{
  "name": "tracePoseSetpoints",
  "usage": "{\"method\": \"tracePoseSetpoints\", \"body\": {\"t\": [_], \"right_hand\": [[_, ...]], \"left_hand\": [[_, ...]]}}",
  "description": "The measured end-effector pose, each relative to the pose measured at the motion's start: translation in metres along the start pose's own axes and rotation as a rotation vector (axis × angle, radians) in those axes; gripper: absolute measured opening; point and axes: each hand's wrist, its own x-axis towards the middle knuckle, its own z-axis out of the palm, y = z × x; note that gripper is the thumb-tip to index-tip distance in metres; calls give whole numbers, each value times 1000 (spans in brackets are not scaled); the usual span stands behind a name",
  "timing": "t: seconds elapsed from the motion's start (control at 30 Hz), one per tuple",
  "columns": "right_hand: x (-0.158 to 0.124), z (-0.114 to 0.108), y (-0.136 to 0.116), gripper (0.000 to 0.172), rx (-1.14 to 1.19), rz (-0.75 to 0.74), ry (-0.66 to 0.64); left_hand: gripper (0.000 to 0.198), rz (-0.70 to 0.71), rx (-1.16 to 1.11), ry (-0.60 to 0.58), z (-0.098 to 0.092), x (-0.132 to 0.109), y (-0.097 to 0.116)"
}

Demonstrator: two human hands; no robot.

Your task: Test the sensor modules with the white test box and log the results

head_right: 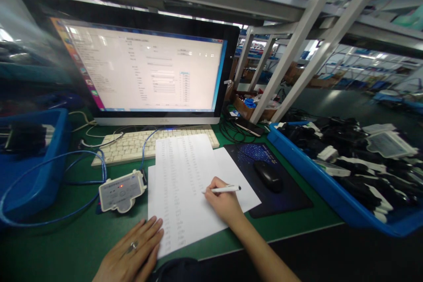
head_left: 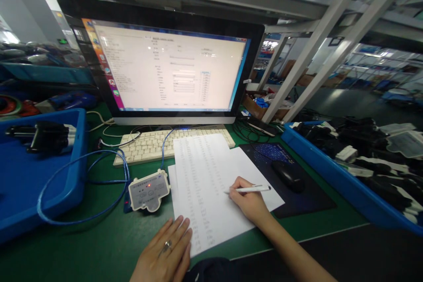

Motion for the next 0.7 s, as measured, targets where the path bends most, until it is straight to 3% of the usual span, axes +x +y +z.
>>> {"method": "tracePoseSetpoints", "body": {"t": [0.7], "right_hand": [[0,-1,-2,16,-17,5,27]], "left_hand": [[25,22,42,4,0,0,0]]}}
